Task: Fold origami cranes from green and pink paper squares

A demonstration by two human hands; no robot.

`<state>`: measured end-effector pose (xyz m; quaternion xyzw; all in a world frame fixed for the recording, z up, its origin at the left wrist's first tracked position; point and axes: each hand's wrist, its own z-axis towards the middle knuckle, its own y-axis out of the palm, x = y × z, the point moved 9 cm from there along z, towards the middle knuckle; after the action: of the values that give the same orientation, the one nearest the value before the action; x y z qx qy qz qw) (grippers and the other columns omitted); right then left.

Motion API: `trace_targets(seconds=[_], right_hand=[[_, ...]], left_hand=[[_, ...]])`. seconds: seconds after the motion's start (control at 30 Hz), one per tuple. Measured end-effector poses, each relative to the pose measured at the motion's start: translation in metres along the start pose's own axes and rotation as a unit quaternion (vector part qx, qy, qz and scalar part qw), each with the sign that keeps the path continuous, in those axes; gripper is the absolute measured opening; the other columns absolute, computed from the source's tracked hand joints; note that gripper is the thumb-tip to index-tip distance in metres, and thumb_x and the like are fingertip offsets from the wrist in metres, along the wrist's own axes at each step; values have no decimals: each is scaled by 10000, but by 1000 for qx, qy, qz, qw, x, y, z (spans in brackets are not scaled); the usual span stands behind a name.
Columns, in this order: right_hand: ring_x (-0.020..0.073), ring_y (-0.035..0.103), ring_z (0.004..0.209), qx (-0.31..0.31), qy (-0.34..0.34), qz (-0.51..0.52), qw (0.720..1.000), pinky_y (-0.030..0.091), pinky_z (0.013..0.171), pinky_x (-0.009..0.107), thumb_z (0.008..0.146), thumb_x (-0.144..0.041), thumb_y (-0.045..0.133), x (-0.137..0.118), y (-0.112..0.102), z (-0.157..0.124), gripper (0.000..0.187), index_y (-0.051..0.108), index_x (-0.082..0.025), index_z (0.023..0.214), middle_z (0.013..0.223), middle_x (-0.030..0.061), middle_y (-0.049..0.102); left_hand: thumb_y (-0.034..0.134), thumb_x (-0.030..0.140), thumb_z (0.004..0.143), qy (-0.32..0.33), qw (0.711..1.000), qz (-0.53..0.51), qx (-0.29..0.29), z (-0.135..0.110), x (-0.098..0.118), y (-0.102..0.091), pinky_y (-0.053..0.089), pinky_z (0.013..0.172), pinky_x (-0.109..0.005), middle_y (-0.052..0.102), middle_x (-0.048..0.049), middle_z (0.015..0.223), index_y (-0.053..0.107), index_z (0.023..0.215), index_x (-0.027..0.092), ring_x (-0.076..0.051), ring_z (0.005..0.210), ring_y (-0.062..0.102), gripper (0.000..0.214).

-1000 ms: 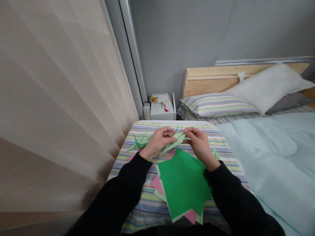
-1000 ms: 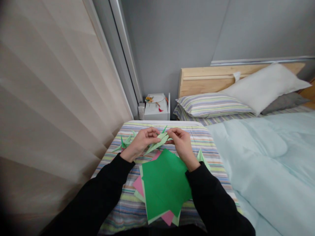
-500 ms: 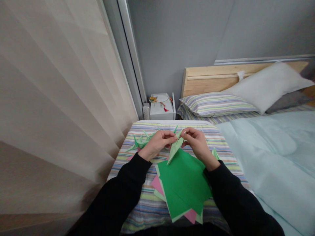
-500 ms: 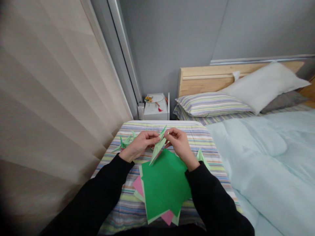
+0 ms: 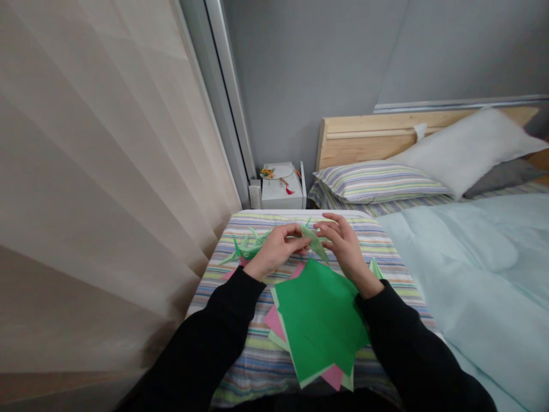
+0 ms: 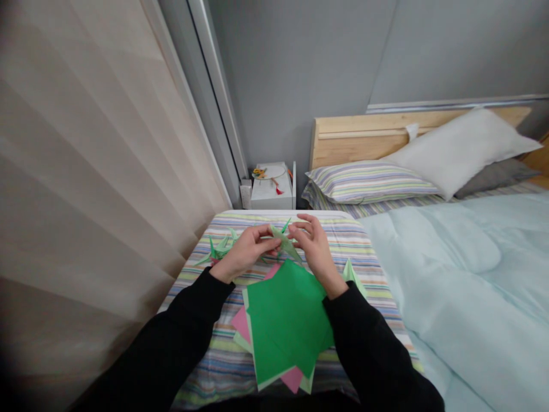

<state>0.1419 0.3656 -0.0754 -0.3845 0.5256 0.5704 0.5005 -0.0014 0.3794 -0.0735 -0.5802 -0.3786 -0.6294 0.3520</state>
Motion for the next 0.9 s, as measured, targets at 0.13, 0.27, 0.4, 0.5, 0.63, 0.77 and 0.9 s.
trace_targets(seconds=[0.13,0.27,0.4,0.5,0.63,0.77,0.9], right_hand=[[202,691,898,-23,-113,-85,990,546,824,358,748,-369,842,-14,4,-4,534,495,-278,1143,1029,36,709],[209,672,828,-21,-212,-235,948,524,805,368,874,-316,727,-27,9,-11,194,563,-253,958,906,29,690],[204,650,752,-54,-238,-273,930,498,731,354,922,-291,674,-32,16,-13,54,667,-241,944,877,38,712],[195,620,711,-51,-237,-278,929,470,674,341,937,-312,664,-35,16,-13,88,704,-243,976,872,41,714],[182,559,682,-66,-235,-294,924,425,639,329,890,-378,736,-35,20,-14,147,708,-233,886,826,38,692],[175,533,670,-87,-238,-295,921,400,627,320,887,-365,736,-35,23,-14,169,696,-226,799,772,29,649],[177,555,696,-112,-243,-304,914,406,664,321,885,-299,731,-35,25,-14,137,694,-218,781,773,25,646]], left_hand=[[858,416,719,44,995,-35,79,0,7,-14,585,736,-302,671,-7,837,633,869,153,-136,718,674,378],[815,369,765,81,993,7,91,-2,17,-16,526,591,-236,646,5,773,616,884,161,-122,657,623,311],[826,371,753,117,987,29,103,-1,24,-19,466,548,-223,592,26,672,587,817,167,-108,602,548,321],[845,353,728,122,984,35,122,-2,24,-22,459,578,-224,617,31,706,553,891,191,-114,625,574,372],[806,293,777,134,982,88,104,-6,26,-15,445,618,-221,629,54,747,526,1194,234,-118,648,607,506],[744,281,836,144,975,158,60,-8,31,-8,484,680,-243,636,20,778,650,1084,205,-135,708,631,276],[751,288,833,138,973,181,40,-6,33,-11,488,684,-259,649,-2,743,690,886,174,-144,694,624,140]])
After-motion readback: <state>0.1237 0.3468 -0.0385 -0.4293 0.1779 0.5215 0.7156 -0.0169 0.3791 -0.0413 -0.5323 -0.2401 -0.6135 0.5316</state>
